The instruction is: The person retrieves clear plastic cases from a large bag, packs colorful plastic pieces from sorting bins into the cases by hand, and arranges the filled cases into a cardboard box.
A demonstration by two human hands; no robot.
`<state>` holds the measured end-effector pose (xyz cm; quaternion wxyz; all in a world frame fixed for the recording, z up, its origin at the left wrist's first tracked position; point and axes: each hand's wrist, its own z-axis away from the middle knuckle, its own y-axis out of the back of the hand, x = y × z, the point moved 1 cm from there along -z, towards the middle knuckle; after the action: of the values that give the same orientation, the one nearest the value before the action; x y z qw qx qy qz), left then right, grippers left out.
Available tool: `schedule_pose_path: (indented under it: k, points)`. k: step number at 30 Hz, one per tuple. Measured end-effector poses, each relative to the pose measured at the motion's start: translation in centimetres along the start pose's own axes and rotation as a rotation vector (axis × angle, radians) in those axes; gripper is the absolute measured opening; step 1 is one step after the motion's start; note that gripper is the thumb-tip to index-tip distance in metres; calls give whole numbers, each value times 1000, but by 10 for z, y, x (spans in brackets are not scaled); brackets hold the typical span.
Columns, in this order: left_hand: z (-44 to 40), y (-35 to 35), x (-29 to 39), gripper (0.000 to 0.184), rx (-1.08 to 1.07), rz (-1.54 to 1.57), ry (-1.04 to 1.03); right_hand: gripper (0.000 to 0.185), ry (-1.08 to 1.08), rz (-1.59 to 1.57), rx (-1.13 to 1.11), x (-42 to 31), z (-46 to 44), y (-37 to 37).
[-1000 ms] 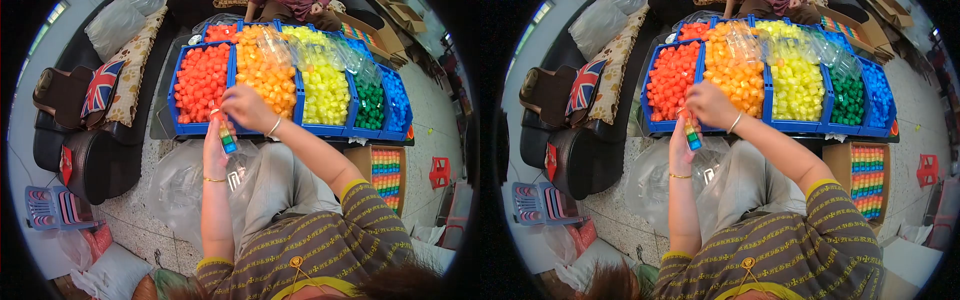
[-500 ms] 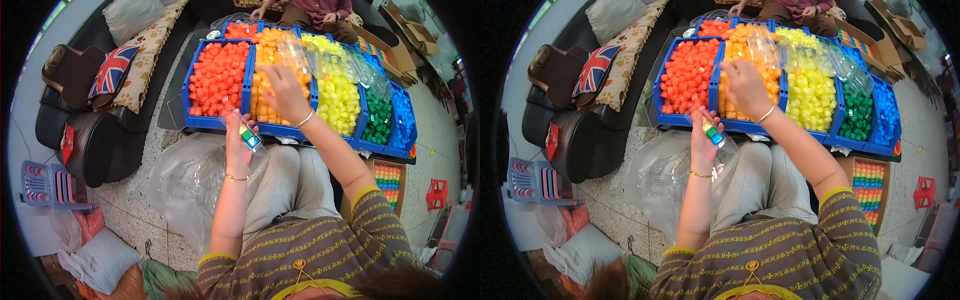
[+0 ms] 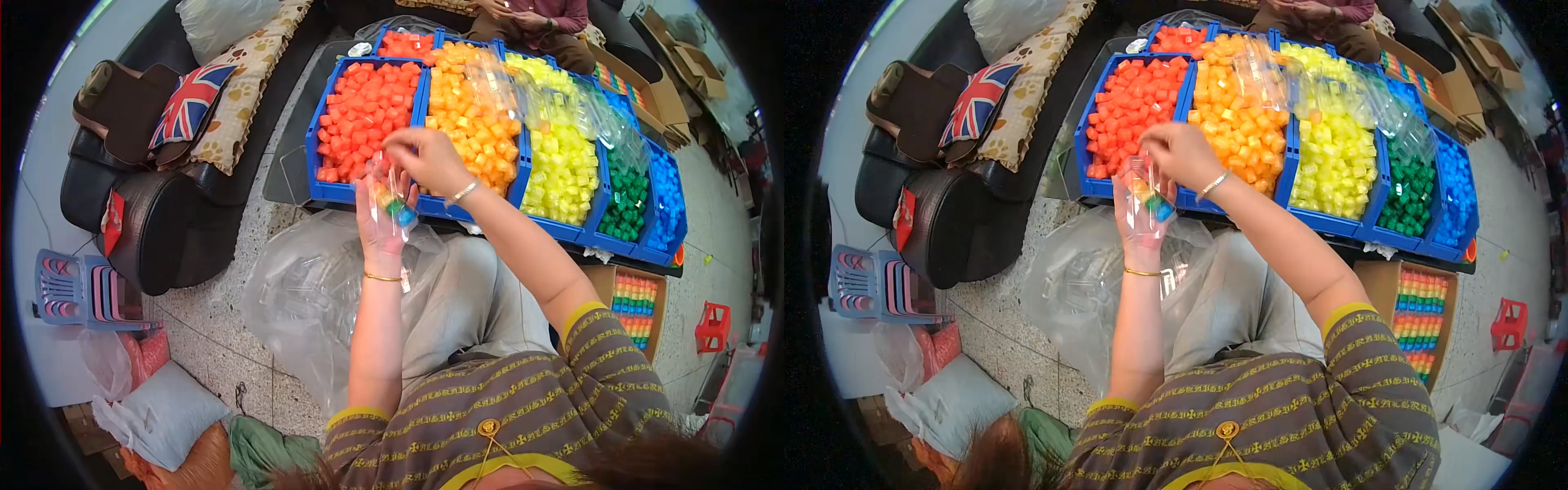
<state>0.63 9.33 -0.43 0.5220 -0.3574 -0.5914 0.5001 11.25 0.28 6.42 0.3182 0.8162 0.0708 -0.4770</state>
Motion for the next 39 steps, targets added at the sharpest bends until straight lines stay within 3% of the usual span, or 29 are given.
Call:
schedule_pose_path:
  k: [1, 3, 9, 10, 12, 13, 15, 18, 21, 26, 28, 34, 38, 39]
  points:
    - [-2, 2, 0, 47, -33, 84, 31, 20, 2, -2, -3, 10, -13, -2]
    - [-3, -1, 0, 43, -3, 83, 12, 21, 205, 646, 362, 25, -39, 0]
    - [1, -1, 0, 39, 67, -2, -47, 28, 258, 955, 295, 43, -68, -19]
    - [3, 1, 0, 38, 89, -9, -45, 28, 255, 954, 293, 46, -66, -19]
    - [3, 5, -1, 37, 115, -11, -46, 26, 290, 539, 441, 34, -51, -11]
    - [3, 7, -3, 37, 176, -44, -18, 26, 287, 539, 436, 27, -39, -6]
    - [4, 10, -6, 37, 239, -74, 17, 20, 60, 60, 137, 6, -5, 6]
    - [4, 8, -14, 39, 222, -181, 56, 14, 205, -21, 19, 0, 30, 10]
    - [9, -4, -16, 41, 58, -185, 140, 14, 290, 135, -56, 6, 39, 15]
    - [0, 0, -18, 36, 105, -281, 156, 12, 395, 235, 8, 12, 26, 28]
    - [-1, 0, -19, 33, 89, -132, 181, 11, 326, 604, 347, 28, 7, 38]
    - [-3, 2, -26, 34, 120, -97, 176, 20, 157, 951, 204, 54, -17, 35]
    - [-7, 7, -30, 37, 115, -109, 197, 18, 225, 747, 388, 42, -6, 38]
    - [-5, 6, -30, 38, 117, -117, 211, 17, 206, 531, 344, 35, 4, 41]
